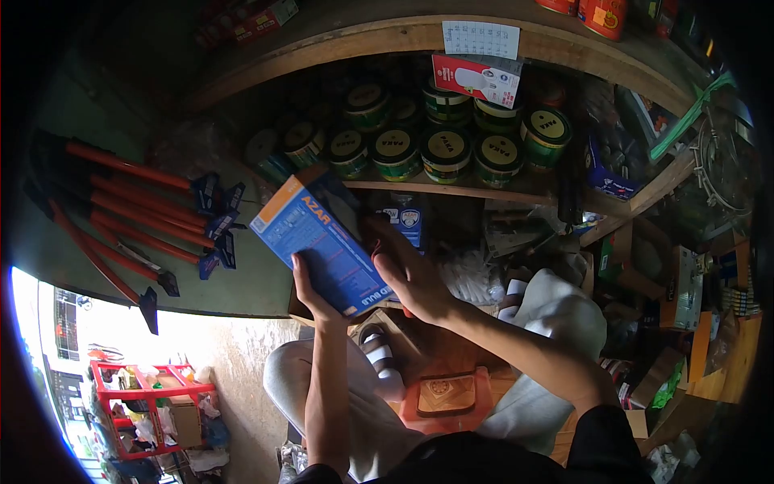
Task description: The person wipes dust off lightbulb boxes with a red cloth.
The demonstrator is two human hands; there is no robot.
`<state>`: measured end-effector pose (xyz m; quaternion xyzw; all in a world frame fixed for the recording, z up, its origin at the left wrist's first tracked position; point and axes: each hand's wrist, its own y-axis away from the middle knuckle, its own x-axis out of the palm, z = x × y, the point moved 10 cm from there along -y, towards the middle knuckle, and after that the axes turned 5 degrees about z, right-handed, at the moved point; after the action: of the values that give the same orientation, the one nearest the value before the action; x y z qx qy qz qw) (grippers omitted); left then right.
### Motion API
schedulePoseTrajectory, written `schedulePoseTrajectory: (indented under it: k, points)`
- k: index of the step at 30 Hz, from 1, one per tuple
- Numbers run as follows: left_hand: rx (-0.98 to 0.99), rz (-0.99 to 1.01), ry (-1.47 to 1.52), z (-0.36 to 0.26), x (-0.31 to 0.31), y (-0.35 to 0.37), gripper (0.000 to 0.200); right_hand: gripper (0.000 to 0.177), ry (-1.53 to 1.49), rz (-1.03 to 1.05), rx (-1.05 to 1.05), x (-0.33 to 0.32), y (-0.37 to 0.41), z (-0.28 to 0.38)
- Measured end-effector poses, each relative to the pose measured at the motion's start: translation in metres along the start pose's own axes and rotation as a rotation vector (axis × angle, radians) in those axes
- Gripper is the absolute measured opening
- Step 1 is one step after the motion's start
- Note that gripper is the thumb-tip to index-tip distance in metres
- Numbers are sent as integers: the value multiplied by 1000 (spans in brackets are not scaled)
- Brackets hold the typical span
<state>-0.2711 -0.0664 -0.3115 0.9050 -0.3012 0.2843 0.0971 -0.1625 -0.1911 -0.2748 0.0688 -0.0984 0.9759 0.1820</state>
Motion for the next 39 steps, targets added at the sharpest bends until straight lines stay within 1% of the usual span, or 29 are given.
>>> schedulePoseTrajectory:
  k: [1, 4, 5, 6, 8, 9, 10, 11, 12, 13, 16, 17, 18, 20, 22, 24, 25, 26, 27, 30, 31, 34, 35, 36, 38, 39]
  points:
    - [-52, 89, 38, 4, 6, -2, 70, 56, 186, -8, -89, -3, -2, 2]
    - [-164, 49, -74, 22, 14, 12, 69, 56, 232, -97, -214, -32, -19, 1]
    - [-163, 17, -173, 26, 12, 18, 68, 55, 46, -114, -146, -47, -29, -6]
    - [-219, 11, -158, 33, 19, 24, 67, 56, 115, -138, -173, -49, -28, -2]
    - [-230, 111, 5, 41, 18, 17, 64, 57, 252, -189, -219, -52, -23, 3]
    - [-258, 176, 139, 45, 16, 11, 59, 58, 365, -171, -302, -41, -15, 12]
    - [-206, 163, 148, 31, 39, 9, 58, 57, 385, -83, -322, -27, -10, 18]
    - [-191, 200, 193, 36, 27, 0, 58, 57, 400, 4, -340, -12, -4, 23]
    - [-179, 243, 236, 33, 28, -6, 57, 56, 480, 28, -393, -7, -1, 28]
    - [-181, 230, 232, 36, 26, -3, 56, 56, 557, 49, -448, -2, 2, 32]
    - [-267, 95, 105, 49, 14, 12, 57, 57, 394, -84, -402, -36, -12, 28]
    - [-270, 133, 18, 46, 21, 23, 58, 54, 316, -207, -344, -55, -18, 11]
    - [-291, 158, -99, 47, 23, 30, 71, 53, 166, -257, -249, -69, -26, 4]
    - [-352, 203, -129, 57, 25, 36, 74, 50, -140, -349, -46, -90, -35, -17]
    - [-424, 176, -86, 62, 25, 33, 73, 49, -51, -302, -135, -86, -36, -6]
    - [-497, 130, -188, 69, 25, 32, 70, 48, 6, -234, -184, -77, -35, 3]
    - [-481, 163, -223, 76, 26, 28, 68, 48, 15, -197, -191, -69, -32, 5]
    - [-451, 139, -260, 84, 19, 25, 72, 47, 25, -157, -197, -60, -29, 9]
    - [-483, 128, -209, 84, 22, 28, 72, 42, 45, -120, -258, -51, -27, 21]
    - [-561, 122, -94, 78, 34, 39, 75, 47, 47, -55, -299, -52, -27, 30]
    - [-542, 189, -72, 73, 40, 42, 74, 46, 128, -35, -287, -62, -33, 26]
    - [-498, 165, -183, 65, 32, 44, 73, 40, -34, -192, -331, -81, -46, 21]
    - [-451, 169, -139, 64, 26, 37, 73, 41, 65, -212, -405, -75, -41, 25]
    - [-389, 159, -112, 60, 23, 30, 71, 41, 121, -150, -419, -60, -37, 25]
    - [-269, 66, -27, 50, 10, 11, 70, 41, 235, -14, -446, -25, -21, 26]
    - [-160, 229, 196, 31, 42, 6, 57, 40, 120, 62, -307, -9, -12, 25]
